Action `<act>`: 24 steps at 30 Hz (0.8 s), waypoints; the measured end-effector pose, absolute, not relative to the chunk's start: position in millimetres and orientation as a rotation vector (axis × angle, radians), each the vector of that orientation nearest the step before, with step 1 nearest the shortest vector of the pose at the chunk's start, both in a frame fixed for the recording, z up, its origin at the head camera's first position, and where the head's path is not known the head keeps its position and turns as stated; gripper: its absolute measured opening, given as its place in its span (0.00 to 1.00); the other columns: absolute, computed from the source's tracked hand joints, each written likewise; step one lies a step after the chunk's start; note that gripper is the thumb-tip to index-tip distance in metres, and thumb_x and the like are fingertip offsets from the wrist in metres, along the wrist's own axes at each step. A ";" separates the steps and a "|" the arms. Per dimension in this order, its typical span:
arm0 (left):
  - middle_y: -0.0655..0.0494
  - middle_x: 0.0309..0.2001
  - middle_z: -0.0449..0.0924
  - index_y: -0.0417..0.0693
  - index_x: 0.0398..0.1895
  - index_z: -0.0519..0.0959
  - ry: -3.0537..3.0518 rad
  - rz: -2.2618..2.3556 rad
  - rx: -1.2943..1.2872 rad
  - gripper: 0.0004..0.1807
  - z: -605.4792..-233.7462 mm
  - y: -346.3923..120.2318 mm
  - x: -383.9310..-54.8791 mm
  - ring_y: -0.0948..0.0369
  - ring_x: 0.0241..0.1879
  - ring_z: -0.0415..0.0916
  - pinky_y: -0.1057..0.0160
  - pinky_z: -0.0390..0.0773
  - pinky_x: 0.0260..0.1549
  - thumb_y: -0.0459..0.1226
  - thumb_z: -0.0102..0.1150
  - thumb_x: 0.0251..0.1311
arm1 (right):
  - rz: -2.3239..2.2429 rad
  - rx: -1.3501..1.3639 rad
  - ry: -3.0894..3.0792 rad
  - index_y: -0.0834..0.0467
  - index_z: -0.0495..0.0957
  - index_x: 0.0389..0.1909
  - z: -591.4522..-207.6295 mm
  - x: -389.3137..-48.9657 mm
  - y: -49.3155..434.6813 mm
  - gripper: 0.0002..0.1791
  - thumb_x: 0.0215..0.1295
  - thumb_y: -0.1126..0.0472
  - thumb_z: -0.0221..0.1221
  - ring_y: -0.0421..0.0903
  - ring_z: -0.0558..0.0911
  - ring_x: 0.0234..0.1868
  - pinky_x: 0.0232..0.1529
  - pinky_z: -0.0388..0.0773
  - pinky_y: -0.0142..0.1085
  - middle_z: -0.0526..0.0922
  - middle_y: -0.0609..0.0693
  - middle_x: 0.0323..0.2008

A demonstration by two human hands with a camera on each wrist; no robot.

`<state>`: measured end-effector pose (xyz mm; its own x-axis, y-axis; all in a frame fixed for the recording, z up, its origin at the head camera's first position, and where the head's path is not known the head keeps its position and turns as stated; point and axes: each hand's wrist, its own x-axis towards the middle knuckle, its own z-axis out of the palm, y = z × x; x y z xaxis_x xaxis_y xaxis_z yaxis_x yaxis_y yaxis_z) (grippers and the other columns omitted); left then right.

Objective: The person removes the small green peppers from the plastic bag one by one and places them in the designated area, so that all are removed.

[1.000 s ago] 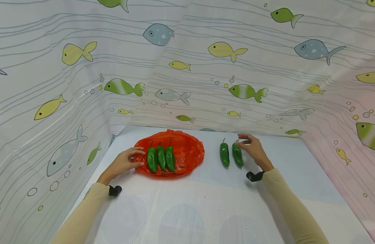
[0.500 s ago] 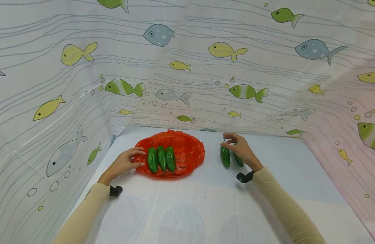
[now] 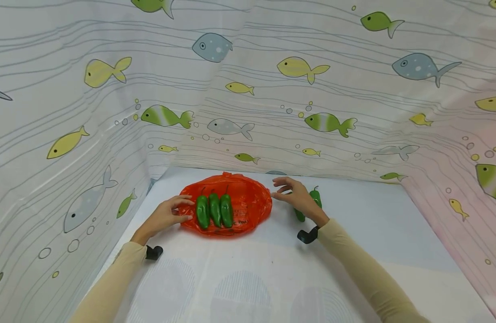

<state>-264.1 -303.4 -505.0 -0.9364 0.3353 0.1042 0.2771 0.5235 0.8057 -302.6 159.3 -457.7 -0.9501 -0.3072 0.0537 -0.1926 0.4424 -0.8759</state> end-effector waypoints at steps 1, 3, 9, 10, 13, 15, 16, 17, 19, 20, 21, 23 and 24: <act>0.46 0.71 0.69 0.47 0.60 0.81 2.685 1.401 0.541 0.25 -504.9 -303.1 -264.0 0.42 0.73 0.60 0.36 0.68 0.65 0.39 0.76 0.59 | -1.546 -0.460 2.563 0.51 0.75 0.67 -457.9 -302.2 155.8 0.31 0.64 0.51 0.72 0.53 0.80 0.56 0.53 0.83 0.48 0.79 0.58 0.63; 0.46 0.71 0.69 0.47 0.59 0.82 2.685 1.399 0.544 0.25 -505.2 -302.6 -263.8 0.42 0.74 0.60 0.36 0.68 0.65 0.39 0.75 0.59 | -1.550 -0.479 2.553 0.52 0.76 0.67 -457.8 -300.9 148.7 0.31 0.64 0.51 0.72 0.53 0.80 0.55 0.52 0.83 0.46 0.80 0.57 0.62; 0.47 0.72 0.68 0.48 0.59 0.82 2.672 1.408 0.545 0.25 -506.0 -302.2 -264.1 0.42 0.74 0.59 0.36 0.68 0.65 0.40 0.75 0.59 | -1.529 -0.536 2.523 0.56 0.76 0.67 -458.8 -298.8 129.6 0.33 0.63 0.49 0.72 0.52 0.80 0.55 0.49 0.84 0.42 0.81 0.55 0.60; 0.47 0.72 0.68 0.48 0.59 0.82 2.669 1.412 0.547 0.25 -506.0 -302.2 -264.3 0.42 0.74 0.59 0.36 0.67 0.65 0.40 0.75 0.59 | -1.534 -0.549 2.512 0.57 0.75 0.67 -459.4 -299.0 127.1 0.34 0.63 0.49 0.72 0.52 0.80 0.55 0.49 0.84 0.42 0.80 0.56 0.60; 0.46 0.72 0.69 0.47 0.60 0.81 2.670 1.413 0.558 0.24 -506.2 -302.8 -265.3 0.42 0.74 0.59 0.36 0.67 0.65 0.39 0.75 0.59 | -1.544 -0.582 2.480 0.59 0.75 0.67 -461.5 -300.2 119.3 0.34 0.63 0.50 0.72 0.52 0.80 0.54 0.49 0.83 0.42 0.80 0.58 0.61; 0.46 0.72 0.69 0.47 0.60 0.81 2.675 1.407 0.560 0.24 -505.8 -303.0 -265.4 0.43 0.74 0.59 0.36 0.67 0.65 0.39 0.75 0.60 | -1.541 -0.590 2.469 0.59 0.75 0.67 -463.7 -300.8 114.0 0.34 0.63 0.50 0.72 0.51 0.80 0.54 0.50 0.83 0.42 0.79 0.58 0.61; 0.46 0.72 0.69 0.47 0.60 0.81 2.676 1.405 0.559 0.24 -505.7 -303.2 -265.5 0.43 0.74 0.60 0.36 0.67 0.65 0.39 0.75 0.60 | -1.544 -0.595 2.459 0.59 0.75 0.67 -465.2 -301.1 111.4 0.34 0.63 0.50 0.72 0.51 0.80 0.54 0.50 0.83 0.42 0.79 0.59 0.62; 0.46 0.72 0.69 0.47 0.59 0.82 2.674 1.407 0.556 0.24 -505.3 -303.2 -265.3 0.43 0.74 0.60 0.36 0.67 0.65 0.39 0.75 0.60 | -1.542 -0.598 2.452 0.59 0.75 0.67 -466.6 -301.3 108.8 0.34 0.63 0.50 0.72 0.51 0.81 0.54 0.50 0.83 0.42 0.79 0.59 0.62; 0.47 0.72 0.69 0.47 0.59 0.82 2.670 1.410 0.552 0.24 -504.5 -303.0 -265.0 0.43 0.74 0.59 0.36 0.67 0.65 0.39 0.75 0.59 | -1.539 -0.595 2.445 0.58 0.75 0.67 -469.4 -301.6 103.5 0.33 0.63 0.51 0.72 0.50 0.81 0.53 0.50 0.83 0.42 0.78 0.60 0.62; 0.47 0.72 0.68 0.47 0.59 0.82 2.668 1.412 0.550 0.24 -504.2 -302.9 -264.9 0.42 0.74 0.59 0.36 0.67 0.65 0.39 0.75 0.59 | -1.541 -0.596 2.439 0.57 0.76 0.66 -471.2 -301.9 101.0 0.33 0.63 0.51 0.72 0.50 0.81 0.53 0.50 0.83 0.42 0.78 0.60 0.62; 0.47 0.72 0.68 0.47 0.59 0.82 2.665 1.413 0.548 0.24 -504.0 -302.8 -264.8 0.42 0.74 0.59 0.35 0.66 0.65 0.39 0.75 0.59 | -1.541 -0.598 2.437 0.56 0.76 0.66 -472.7 -302.2 98.5 0.32 0.63 0.52 0.72 0.50 0.81 0.53 0.50 0.83 0.41 0.78 0.60 0.62; 0.47 0.73 0.68 0.47 0.59 0.82 2.658 1.419 0.545 0.25 -503.6 -302.6 -264.8 0.42 0.75 0.58 0.35 0.66 0.66 0.39 0.75 0.59 | -1.542 -0.608 2.433 0.54 0.77 0.65 -474.8 -302.4 93.7 0.30 0.63 0.52 0.72 0.50 0.81 0.53 0.50 0.83 0.42 0.78 0.60 0.62; 0.47 0.73 0.67 0.47 0.60 0.82 2.658 1.418 0.545 0.25 -503.6 -302.7 -264.8 0.42 0.75 0.58 0.35 0.65 0.66 0.39 0.75 0.59 | -1.539 -0.611 2.436 0.53 0.77 0.64 -476.2 -302.9 91.2 0.29 0.63 0.52 0.73 0.49 0.82 0.52 0.51 0.83 0.41 0.79 0.60 0.62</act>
